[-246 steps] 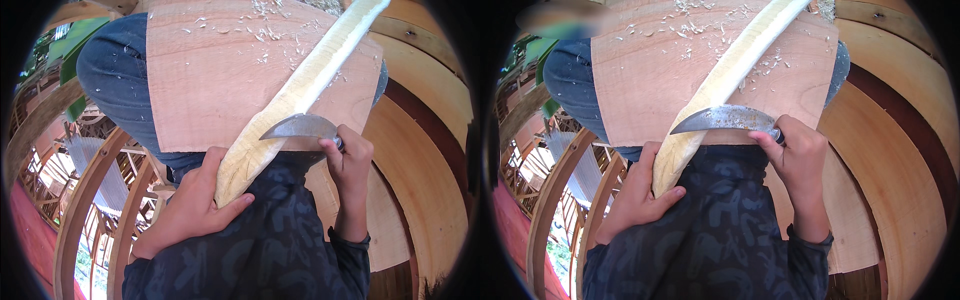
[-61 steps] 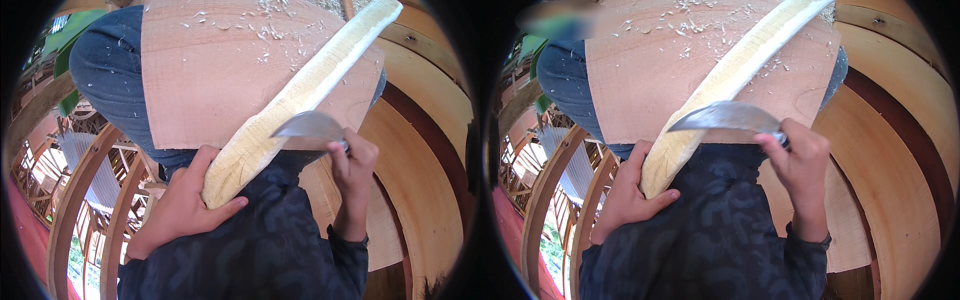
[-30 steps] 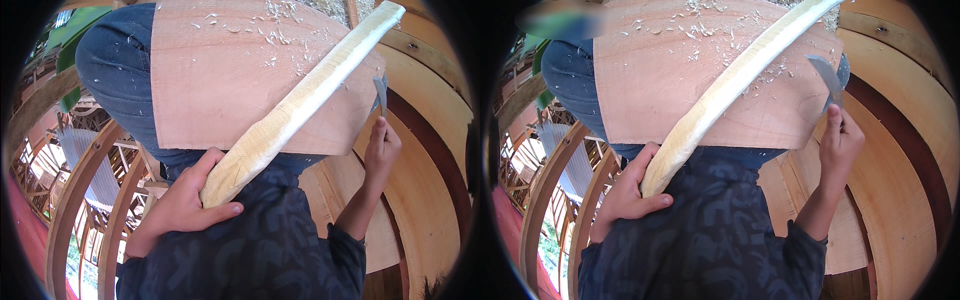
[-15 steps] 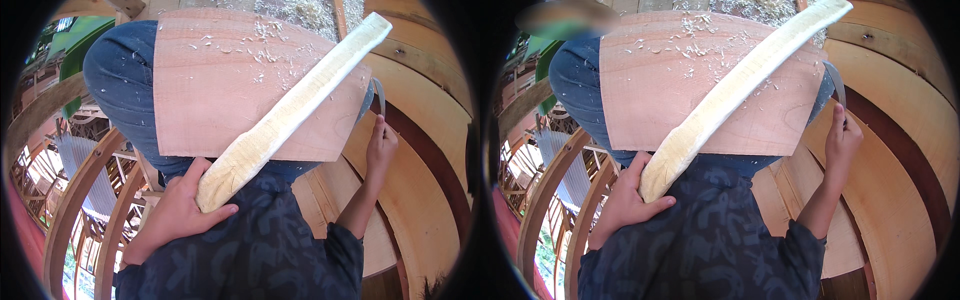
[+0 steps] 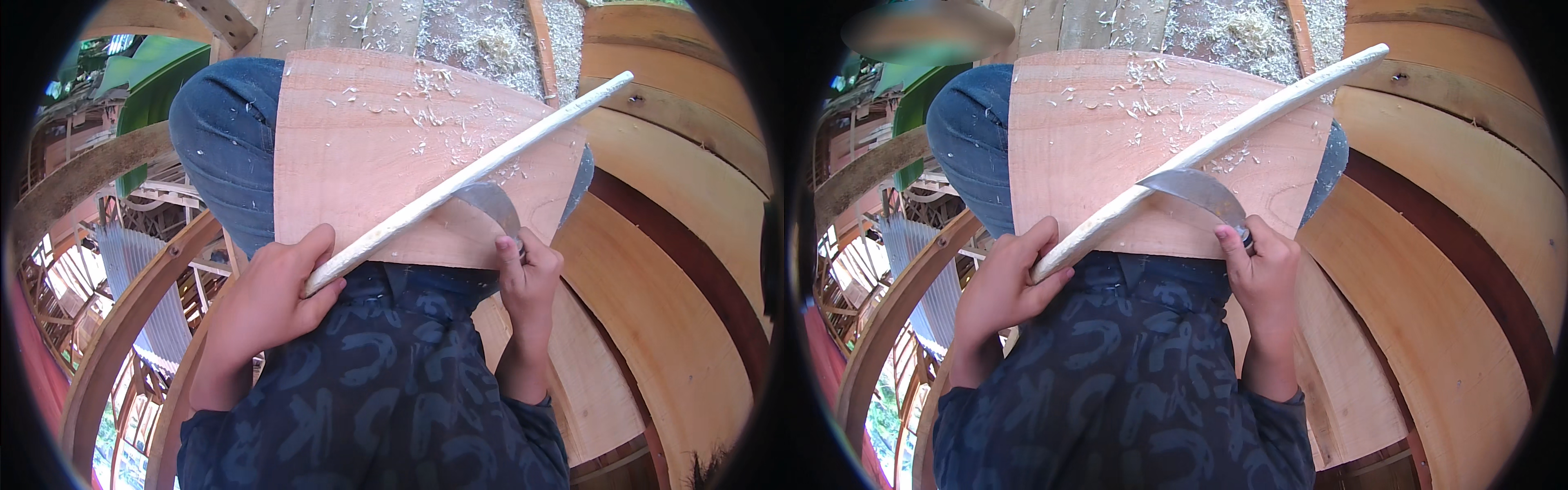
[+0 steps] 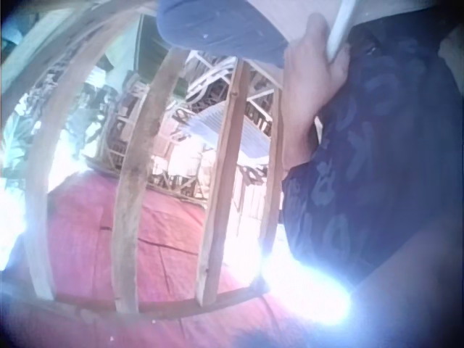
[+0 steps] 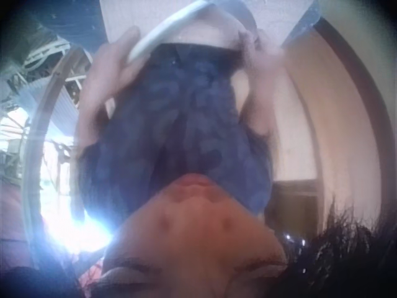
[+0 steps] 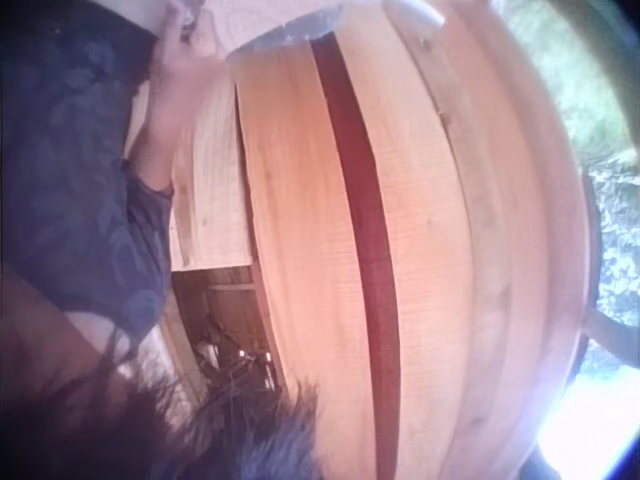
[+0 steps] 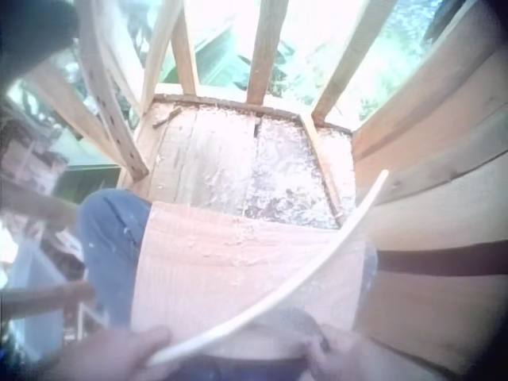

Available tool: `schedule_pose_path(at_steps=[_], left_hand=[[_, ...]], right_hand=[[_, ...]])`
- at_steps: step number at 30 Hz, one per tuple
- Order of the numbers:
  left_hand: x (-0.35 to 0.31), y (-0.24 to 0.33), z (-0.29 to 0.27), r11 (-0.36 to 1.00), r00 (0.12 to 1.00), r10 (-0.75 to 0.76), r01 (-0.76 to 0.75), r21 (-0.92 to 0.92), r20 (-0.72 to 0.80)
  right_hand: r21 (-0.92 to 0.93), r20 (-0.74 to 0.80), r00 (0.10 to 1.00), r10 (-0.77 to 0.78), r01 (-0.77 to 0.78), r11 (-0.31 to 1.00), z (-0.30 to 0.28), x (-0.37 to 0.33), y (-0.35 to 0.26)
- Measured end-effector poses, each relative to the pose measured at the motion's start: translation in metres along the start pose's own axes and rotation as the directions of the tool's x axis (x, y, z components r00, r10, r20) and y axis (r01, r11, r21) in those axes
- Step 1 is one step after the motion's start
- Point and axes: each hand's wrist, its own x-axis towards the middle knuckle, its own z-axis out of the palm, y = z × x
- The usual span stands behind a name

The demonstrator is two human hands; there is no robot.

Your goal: The person sits on a wooden floor and uses a curved knife to shave and shape a long, light-colored wooden stick. They hold the stick with their left hand and repeatedly draw the knife along its length to remove thin shavings, occasionally rotating the stick to work different sides.

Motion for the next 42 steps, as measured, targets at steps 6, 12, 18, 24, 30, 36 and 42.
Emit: schedule_pose_path(at_steps=[6, 12, 18, 24, 30, 36, 42], left_hand=[[0.000, 0.010, 0.000, 0.984, 0.993, -0.087, 0.098, -0.149, 0.075], [0.005, 0.005, 0.002, 0.991, 0.989, -0.011, 0.031, -0.129, 0.150], [0.007, 0.009, 0.001, 0.992, 0.988, -0.050, 0.066, -0.104, 0.146], [0.000, -0.003, -0.003, 0.979, 0.987, -0.056, 0.084, -0.185, 0.153], [0.013, 0.015, 0.002, 0.983, 0.987, -0.078, 0.100, -0.154, 0.143], [0.016, 0.016, 0.005, 0.983, 0.985, -0.099, 0.118, -0.138, 0.140], [0.019, 0.013, 0.008, 0.982, 0.982, -0.100, 0.124, -0.145, 0.162]], right_hand=[[0.012, 0.122, 0.992, 0.007, -0.008, 1.000, 0.010, -0.002, -0.017], [-0.207, 0.082, 0.987, -0.140, 0.154, 0.966, 0.014, 0.002, -0.023], [-0.339, -0.124, 0.986, -0.116, 0.068, 0.938, 0.003, 0.019, -0.003], [-0.242, -0.240, 0.964, 0.112, -0.171, 0.955, -0.047, 0.028, 0.026], [-0.255, 0.100, 0.989, -0.106, 0.129, 0.958, 0.009, 0.005, -0.026], [-0.305, 0.081, 0.988, -0.133, 0.152, 0.940, 0.005, 0.019, -0.017], [-0.340, 0.015, 0.991, -0.134, 0.131, 0.931, 0.005, 0.024, -0.010]])
